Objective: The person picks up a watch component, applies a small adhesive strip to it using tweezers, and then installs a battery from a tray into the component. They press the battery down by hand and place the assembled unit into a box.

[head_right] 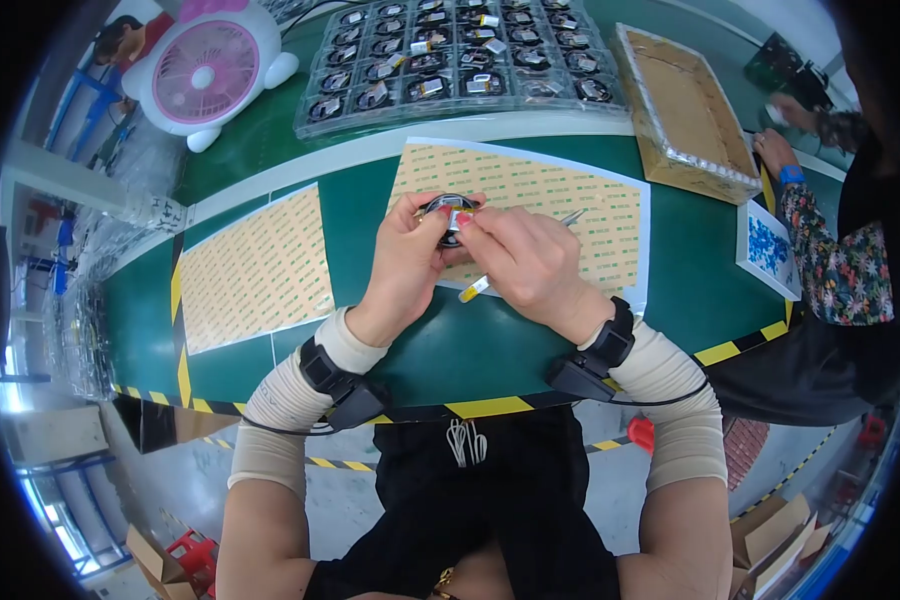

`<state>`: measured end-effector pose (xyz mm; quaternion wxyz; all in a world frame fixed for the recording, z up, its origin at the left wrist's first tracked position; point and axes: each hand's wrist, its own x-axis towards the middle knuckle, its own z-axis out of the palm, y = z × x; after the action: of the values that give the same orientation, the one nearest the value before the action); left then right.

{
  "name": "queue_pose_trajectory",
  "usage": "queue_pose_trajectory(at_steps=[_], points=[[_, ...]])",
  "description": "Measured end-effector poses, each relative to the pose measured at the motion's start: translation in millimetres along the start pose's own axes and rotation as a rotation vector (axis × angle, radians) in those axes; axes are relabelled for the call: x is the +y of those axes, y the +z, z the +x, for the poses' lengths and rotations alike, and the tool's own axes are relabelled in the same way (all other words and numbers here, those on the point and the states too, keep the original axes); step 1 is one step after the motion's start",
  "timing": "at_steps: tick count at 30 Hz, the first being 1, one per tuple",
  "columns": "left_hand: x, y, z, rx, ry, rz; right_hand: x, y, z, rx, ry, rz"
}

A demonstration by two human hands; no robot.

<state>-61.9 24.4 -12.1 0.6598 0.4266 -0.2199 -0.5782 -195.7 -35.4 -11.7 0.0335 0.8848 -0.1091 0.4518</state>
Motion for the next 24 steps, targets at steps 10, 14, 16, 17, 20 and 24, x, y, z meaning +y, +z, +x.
queue_pose_trajectory(at_steps=[10,14,16,17,20,24], points=[[0,0,-6,-0.059,0.015,-0.063,1,3,2,0.083,0.059,0.046],[-2,-1,-5,-0.124,0.079,-0.014,-1,0,2,0.028,0.132,0.072],[0,1,-5,-0.136,0.1,0.03,0,-2,3,0.042,0.494,0.388],[1,3,-4,-0.168,0.112,0.031,1,-3,4,0.047,0.675,0.548],[5,5,-2,-0.227,0.132,0.033,12,-15,12,-0.118,0.999,0.895],[4,1,-1,-0.287,0.114,0.07,16,-20,16,-0.247,1.185,1.135]])
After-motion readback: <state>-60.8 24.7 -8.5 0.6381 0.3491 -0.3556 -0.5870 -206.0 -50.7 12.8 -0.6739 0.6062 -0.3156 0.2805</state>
